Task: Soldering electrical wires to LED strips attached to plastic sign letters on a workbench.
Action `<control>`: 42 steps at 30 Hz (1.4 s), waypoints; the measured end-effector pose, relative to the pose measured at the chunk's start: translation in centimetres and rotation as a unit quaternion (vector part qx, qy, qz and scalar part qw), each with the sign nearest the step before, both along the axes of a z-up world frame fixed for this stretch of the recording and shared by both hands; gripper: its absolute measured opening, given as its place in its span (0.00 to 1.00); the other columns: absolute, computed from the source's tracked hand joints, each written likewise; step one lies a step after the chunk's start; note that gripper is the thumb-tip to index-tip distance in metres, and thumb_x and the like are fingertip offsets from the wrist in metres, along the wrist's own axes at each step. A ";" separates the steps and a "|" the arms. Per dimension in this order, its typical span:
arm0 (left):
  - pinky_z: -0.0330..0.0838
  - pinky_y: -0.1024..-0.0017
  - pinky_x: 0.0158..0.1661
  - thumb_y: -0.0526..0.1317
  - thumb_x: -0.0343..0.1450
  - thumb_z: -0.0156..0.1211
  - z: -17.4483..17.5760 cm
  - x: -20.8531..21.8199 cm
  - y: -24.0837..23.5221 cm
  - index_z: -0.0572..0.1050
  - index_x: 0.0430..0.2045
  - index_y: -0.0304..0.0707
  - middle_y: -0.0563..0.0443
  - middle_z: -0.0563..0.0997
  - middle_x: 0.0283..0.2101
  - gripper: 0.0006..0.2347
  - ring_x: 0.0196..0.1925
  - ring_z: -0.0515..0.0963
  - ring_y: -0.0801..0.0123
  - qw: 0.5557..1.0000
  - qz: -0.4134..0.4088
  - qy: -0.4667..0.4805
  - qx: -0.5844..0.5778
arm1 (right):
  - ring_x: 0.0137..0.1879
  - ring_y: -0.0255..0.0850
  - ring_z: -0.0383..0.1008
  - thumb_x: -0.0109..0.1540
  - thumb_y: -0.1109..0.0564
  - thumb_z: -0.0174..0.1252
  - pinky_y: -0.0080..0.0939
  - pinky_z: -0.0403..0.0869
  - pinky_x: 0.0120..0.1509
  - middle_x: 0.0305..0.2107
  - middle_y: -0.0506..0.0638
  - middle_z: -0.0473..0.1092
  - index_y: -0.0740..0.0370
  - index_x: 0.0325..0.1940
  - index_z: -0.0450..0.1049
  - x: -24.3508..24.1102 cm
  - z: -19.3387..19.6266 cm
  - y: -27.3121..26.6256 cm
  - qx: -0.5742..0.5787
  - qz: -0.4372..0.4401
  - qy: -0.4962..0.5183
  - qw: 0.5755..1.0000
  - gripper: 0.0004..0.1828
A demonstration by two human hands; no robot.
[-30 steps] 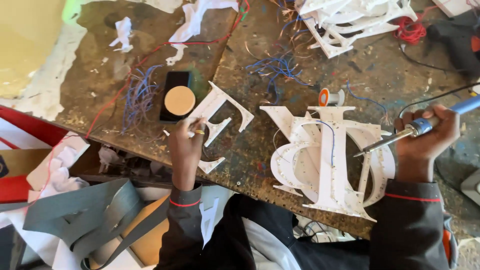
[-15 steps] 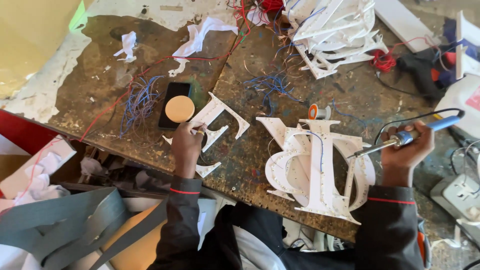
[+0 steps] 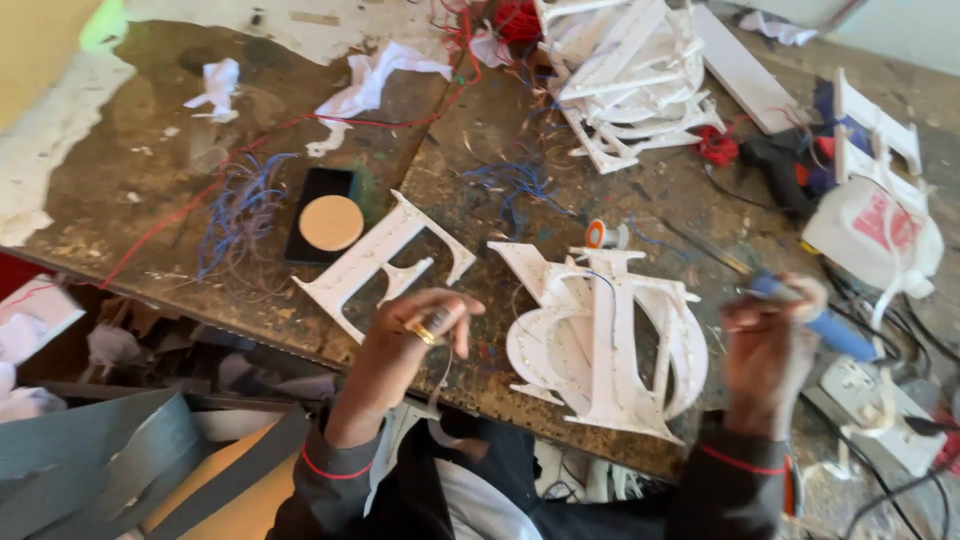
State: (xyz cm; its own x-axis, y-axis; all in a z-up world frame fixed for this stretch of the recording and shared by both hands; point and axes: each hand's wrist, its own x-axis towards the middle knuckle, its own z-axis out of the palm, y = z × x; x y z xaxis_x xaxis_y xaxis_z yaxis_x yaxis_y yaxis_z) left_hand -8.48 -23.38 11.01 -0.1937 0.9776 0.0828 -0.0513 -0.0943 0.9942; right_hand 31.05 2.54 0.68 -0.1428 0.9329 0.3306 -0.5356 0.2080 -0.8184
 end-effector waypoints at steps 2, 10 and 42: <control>0.86 0.58 0.41 0.38 0.83 0.58 -2.7 3.4 1.4 0.86 0.47 0.28 0.45 0.82 0.26 0.11 0.27 0.84 0.64 0.992 -0.002 -0.124 -0.012 | 0.31 0.36 0.69 0.74 0.48 0.66 0.33 0.68 0.42 0.28 0.47 0.72 0.49 0.56 0.74 -3.1 2.1 -3.8 -0.001 -0.083 -0.122 0.989 0.10; 0.76 0.69 0.18 0.31 0.80 0.59 -4.7 12.1 4.0 0.84 0.41 0.14 0.37 0.77 0.17 0.10 0.14 0.80 0.60 0.956 -0.096 -0.269 -0.070 | 0.46 0.48 0.85 0.63 0.75 0.69 0.43 0.85 0.50 0.44 0.70 0.81 0.65 0.57 0.67 -7.0 4.4 -13.4 0.050 0.030 -0.116 0.991 0.23; 0.90 0.72 0.39 0.24 0.69 0.80 -10.1 11.4 0.7 0.75 0.25 0.37 0.48 0.83 0.34 0.14 0.36 0.88 0.67 0.993 -0.114 0.041 -0.018 | 0.52 0.43 0.87 0.68 0.69 0.69 0.40 0.82 0.55 0.49 0.56 0.80 0.50 0.53 0.68 -6.1 1.8 -18.6 0.240 0.073 -0.407 0.878 0.21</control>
State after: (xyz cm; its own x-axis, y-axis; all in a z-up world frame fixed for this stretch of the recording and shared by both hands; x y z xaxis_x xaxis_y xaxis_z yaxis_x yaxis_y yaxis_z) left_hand 2.91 -22.69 0.90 0.0379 0.9979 0.0524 0.0140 -0.0530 0.9985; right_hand 24.98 -16.08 2.45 -0.6209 0.6660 0.4134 0.1365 0.6112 -0.7796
